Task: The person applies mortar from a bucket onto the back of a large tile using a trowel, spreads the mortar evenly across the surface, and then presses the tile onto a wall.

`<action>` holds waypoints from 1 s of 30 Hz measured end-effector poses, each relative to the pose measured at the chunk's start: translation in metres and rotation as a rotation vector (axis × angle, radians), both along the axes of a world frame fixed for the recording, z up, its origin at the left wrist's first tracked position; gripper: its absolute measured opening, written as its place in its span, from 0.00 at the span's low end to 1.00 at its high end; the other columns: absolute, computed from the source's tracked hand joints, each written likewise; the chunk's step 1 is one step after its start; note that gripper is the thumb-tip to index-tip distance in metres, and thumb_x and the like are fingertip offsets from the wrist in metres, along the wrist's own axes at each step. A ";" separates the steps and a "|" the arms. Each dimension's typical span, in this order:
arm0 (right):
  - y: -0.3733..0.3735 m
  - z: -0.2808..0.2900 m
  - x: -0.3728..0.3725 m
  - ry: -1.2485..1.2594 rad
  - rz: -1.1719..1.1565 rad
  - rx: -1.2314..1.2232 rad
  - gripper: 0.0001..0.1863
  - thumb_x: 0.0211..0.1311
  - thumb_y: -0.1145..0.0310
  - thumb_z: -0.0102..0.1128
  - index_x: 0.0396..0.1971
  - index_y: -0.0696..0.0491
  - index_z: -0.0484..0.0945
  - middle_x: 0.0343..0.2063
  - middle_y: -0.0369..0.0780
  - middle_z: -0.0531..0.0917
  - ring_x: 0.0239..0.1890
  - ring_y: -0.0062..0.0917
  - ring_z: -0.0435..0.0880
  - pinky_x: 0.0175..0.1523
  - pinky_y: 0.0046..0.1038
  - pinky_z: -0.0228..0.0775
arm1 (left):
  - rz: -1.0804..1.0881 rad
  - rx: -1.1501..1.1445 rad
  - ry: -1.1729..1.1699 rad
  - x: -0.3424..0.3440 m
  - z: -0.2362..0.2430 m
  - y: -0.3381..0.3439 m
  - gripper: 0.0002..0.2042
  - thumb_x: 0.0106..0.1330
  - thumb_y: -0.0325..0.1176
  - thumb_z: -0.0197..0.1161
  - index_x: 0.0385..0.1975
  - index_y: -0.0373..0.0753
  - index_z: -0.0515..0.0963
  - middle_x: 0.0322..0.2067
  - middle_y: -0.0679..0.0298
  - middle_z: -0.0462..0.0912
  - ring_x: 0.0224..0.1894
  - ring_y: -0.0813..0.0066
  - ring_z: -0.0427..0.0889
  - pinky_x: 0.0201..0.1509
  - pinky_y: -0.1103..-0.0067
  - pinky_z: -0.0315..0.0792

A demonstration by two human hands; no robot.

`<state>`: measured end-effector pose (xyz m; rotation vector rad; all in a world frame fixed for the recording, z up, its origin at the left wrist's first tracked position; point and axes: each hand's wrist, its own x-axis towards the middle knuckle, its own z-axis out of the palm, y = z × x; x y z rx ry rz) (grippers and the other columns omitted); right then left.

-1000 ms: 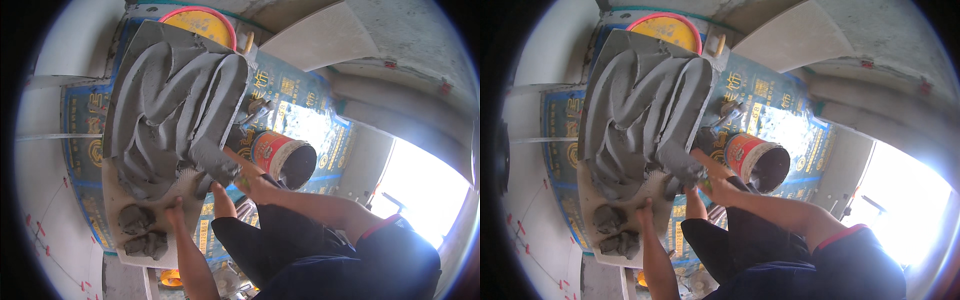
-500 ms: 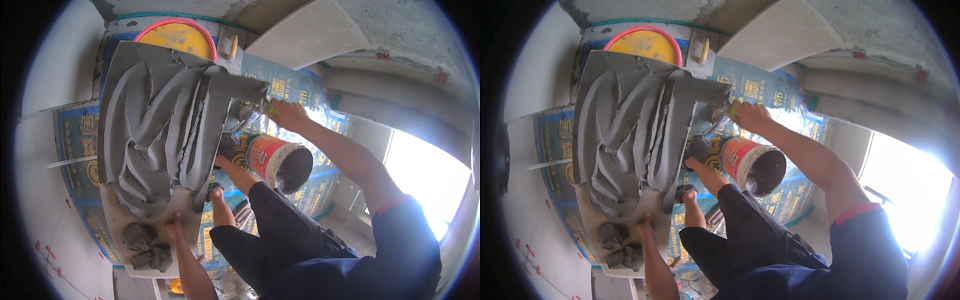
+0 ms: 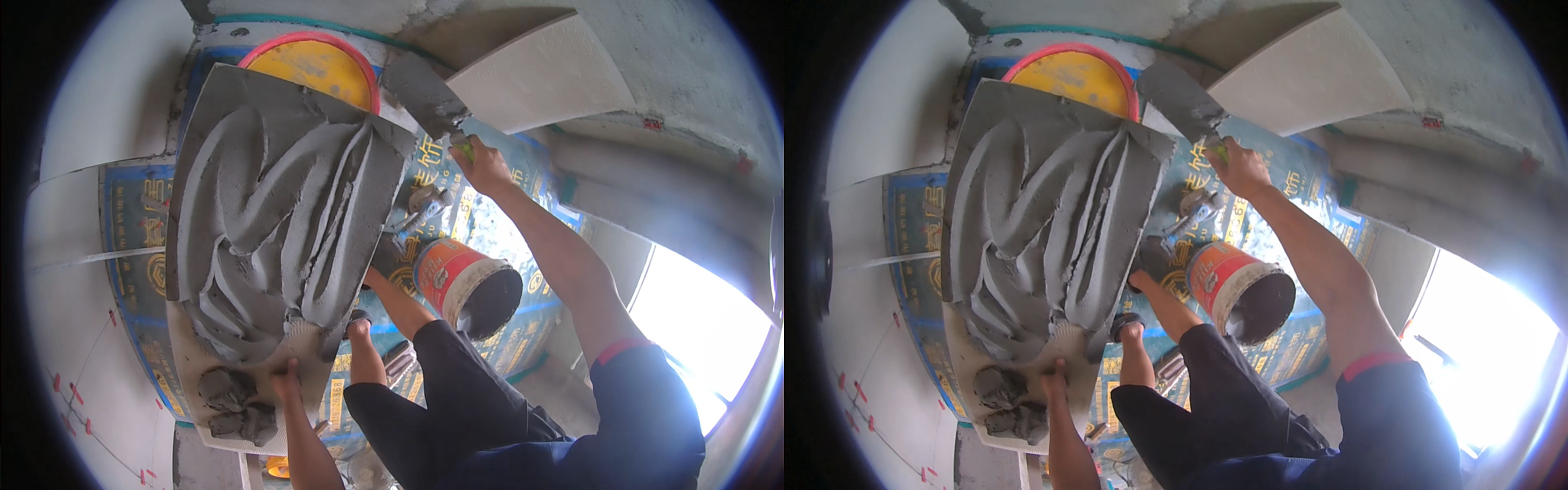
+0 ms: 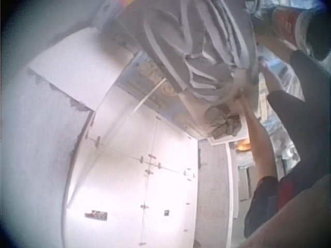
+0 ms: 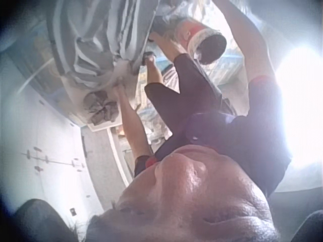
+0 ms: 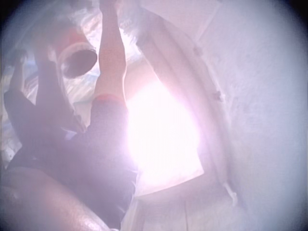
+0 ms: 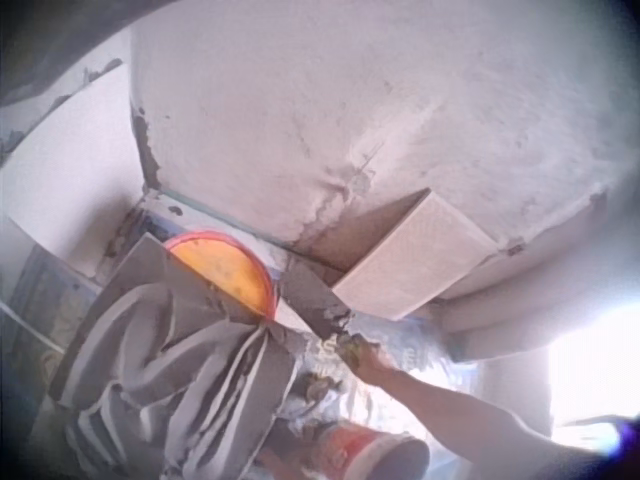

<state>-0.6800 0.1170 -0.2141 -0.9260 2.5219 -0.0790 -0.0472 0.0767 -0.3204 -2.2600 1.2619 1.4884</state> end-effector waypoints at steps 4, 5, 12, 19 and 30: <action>0.002 0.026 -0.011 -0.010 0.043 -0.044 0.24 0.57 0.48 0.51 0.42 0.53 0.68 0.26 0.52 0.79 0.33 0.50 0.77 0.37 0.45 0.68 | 0.014 0.116 0.065 -0.063 0.019 -0.003 0.29 0.44 0.39 0.71 0.43 0.27 0.71 0.44 0.52 0.76 0.45 0.62 0.75 0.51 0.73 0.66; -0.002 0.036 -0.012 -0.059 0.104 -0.015 0.24 0.57 0.48 0.50 0.42 0.53 0.68 0.27 0.52 0.79 0.33 0.50 0.77 0.37 0.45 0.68 | 0.042 0.204 0.063 -0.077 0.026 -0.008 0.27 0.45 0.38 0.71 0.42 0.28 0.71 0.42 0.53 0.77 0.44 0.63 0.76 0.50 0.73 0.67; -0.084 -0.001 -0.018 -0.244 0.198 0.104 0.27 0.58 0.43 0.46 0.41 0.54 0.70 0.26 0.54 0.78 0.34 0.50 0.77 0.39 0.43 0.68 | -0.074 0.017 -0.011 -0.019 0.007 0.005 0.23 0.47 0.37 0.68 0.40 0.28 0.73 0.37 0.53 0.79 0.39 0.62 0.78 0.45 0.72 0.69; -0.142 0.010 -0.006 -0.072 0.217 -0.004 0.28 0.57 0.43 0.47 0.45 0.53 0.68 0.28 0.53 0.79 0.36 0.50 0.77 0.40 0.46 0.68 | -0.232 0.034 -0.158 -0.013 0.016 -0.003 0.29 0.45 0.45 0.69 0.39 0.26 0.72 0.39 0.46 0.77 0.42 0.54 0.77 0.46 0.69 0.69; -0.217 0.033 0.056 -1.213 -0.394 -0.154 0.22 0.63 0.49 0.42 0.41 0.55 0.66 0.17 0.38 0.70 0.13 0.18 0.67 0.15 0.22 0.61 | -0.184 -0.079 -0.150 0.007 -0.006 0.025 0.37 0.37 0.51 0.73 0.38 0.24 0.69 0.36 0.45 0.77 0.41 0.52 0.76 0.43 0.68 0.70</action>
